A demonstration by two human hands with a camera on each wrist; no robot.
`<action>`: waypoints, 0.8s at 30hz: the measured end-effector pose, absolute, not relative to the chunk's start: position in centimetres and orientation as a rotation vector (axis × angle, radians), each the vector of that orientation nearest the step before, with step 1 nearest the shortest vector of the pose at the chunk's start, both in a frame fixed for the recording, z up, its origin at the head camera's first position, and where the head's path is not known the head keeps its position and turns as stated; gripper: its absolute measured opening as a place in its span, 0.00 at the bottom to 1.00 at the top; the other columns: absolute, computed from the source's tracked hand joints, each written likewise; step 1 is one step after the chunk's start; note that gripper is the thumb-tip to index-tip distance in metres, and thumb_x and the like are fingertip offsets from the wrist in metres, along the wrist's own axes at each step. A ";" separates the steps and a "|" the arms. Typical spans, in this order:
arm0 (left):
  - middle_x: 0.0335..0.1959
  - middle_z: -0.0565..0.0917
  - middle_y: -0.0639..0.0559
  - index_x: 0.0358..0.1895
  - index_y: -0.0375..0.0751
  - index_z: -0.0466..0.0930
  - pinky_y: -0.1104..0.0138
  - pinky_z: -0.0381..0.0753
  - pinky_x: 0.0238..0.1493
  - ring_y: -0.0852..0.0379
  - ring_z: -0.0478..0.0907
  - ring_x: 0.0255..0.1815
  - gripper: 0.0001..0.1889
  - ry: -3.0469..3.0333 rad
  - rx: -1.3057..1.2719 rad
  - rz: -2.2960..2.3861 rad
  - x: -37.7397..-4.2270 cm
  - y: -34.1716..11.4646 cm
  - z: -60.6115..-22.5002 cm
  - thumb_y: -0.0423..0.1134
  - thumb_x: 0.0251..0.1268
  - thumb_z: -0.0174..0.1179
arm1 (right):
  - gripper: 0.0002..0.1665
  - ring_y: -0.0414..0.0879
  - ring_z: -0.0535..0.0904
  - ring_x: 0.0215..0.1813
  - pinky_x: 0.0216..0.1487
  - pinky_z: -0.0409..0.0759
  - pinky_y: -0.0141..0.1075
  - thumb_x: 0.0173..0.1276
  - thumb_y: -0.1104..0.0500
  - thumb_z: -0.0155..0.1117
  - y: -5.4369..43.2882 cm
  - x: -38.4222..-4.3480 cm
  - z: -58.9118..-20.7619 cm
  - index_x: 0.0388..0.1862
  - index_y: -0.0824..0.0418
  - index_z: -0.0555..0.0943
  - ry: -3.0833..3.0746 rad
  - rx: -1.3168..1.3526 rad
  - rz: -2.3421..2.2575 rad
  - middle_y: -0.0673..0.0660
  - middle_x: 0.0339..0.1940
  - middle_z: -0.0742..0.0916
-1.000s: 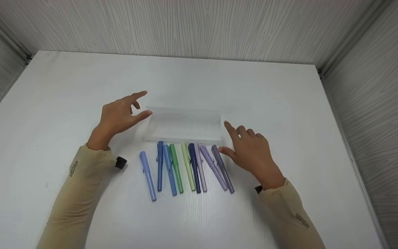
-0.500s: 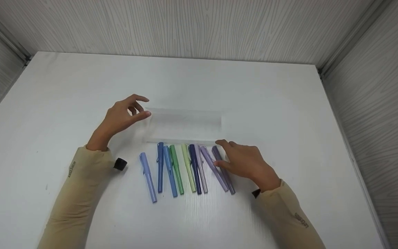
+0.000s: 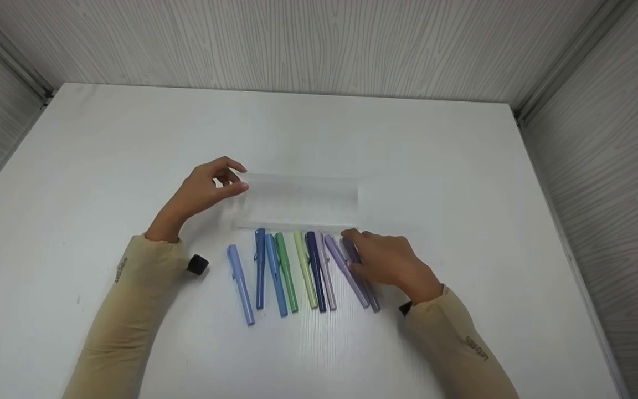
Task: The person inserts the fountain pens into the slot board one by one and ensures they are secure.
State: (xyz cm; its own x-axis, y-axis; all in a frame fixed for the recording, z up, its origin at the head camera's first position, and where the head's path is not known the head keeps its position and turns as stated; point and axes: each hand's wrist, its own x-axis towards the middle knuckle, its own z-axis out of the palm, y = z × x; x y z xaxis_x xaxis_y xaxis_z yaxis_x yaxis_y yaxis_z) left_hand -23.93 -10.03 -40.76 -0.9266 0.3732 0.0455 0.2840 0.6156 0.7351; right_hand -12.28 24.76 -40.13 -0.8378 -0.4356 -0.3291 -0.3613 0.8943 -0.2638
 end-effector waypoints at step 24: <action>0.37 0.85 0.47 0.50 0.42 0.79 0.64 0.71 0.38 0.52 0.79 0.41 0.12 2.749 0.553 1.337 -24.1 -9.6 -41.6 0.41 0.68 0.56 | 0.36 0.42 0.71 0.26 0.22 0.64 0.34 0.63 0.57 0.64 23.9 -12.7 -40.5 0.69 0.59 0.65 2.668 -0.534 -0.194 0.50 0.29 0.80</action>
State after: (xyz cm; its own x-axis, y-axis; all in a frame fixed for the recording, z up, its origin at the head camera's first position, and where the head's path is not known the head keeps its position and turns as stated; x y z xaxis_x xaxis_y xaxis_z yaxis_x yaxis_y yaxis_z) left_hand -24.07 -9.61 -41.63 -0.9360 0.3302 0.1219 0.2998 0.5663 0.7677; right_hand -12.74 23.89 -40.47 -0.8424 -0.3954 -0.3662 -0.3382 0.9169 -0.2120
